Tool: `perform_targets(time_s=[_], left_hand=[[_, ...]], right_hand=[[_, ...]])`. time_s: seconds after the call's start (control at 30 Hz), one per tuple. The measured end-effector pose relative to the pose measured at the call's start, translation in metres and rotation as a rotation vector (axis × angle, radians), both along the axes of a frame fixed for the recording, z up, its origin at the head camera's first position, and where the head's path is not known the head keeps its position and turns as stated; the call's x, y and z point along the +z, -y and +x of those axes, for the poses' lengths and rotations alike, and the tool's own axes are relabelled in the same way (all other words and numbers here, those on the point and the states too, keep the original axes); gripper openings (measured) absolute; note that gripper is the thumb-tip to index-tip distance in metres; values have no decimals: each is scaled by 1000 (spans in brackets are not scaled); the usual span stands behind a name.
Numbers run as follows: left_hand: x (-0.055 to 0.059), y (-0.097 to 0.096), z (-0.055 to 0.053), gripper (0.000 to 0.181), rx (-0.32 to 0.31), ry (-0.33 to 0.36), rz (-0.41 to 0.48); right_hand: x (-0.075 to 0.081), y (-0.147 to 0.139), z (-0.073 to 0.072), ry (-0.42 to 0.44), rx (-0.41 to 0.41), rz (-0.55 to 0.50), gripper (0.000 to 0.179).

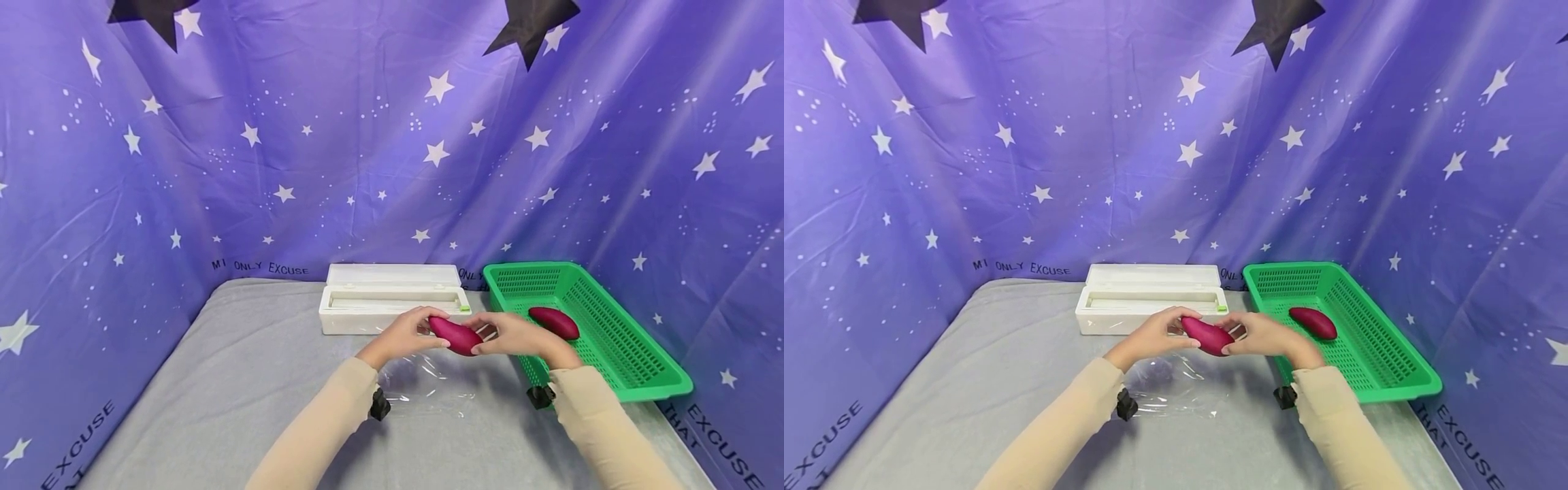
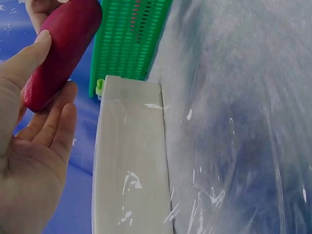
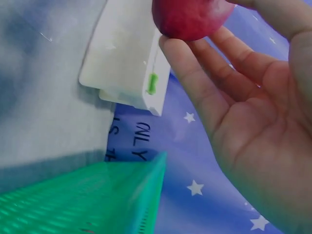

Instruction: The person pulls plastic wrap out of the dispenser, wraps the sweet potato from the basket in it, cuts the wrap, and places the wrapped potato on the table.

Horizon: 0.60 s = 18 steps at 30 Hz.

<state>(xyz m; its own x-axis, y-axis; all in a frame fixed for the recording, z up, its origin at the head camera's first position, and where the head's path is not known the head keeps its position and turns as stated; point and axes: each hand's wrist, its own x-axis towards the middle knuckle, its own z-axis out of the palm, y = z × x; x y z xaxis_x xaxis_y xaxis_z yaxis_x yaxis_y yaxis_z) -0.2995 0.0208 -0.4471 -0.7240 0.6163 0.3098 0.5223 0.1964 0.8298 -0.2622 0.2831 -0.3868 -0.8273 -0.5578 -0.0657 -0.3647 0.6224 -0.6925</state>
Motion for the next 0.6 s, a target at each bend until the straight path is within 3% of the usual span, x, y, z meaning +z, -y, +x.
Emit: perform_targets(time_s=[0.33,0.6], left_hand=[[-9,22,2,51,10,22,8],[-10,41,10,50,28,52,-16]], right_hand=[[-22,16,1,-29,49,-81,48],[-32,30,3,-24,69,-133,50]])
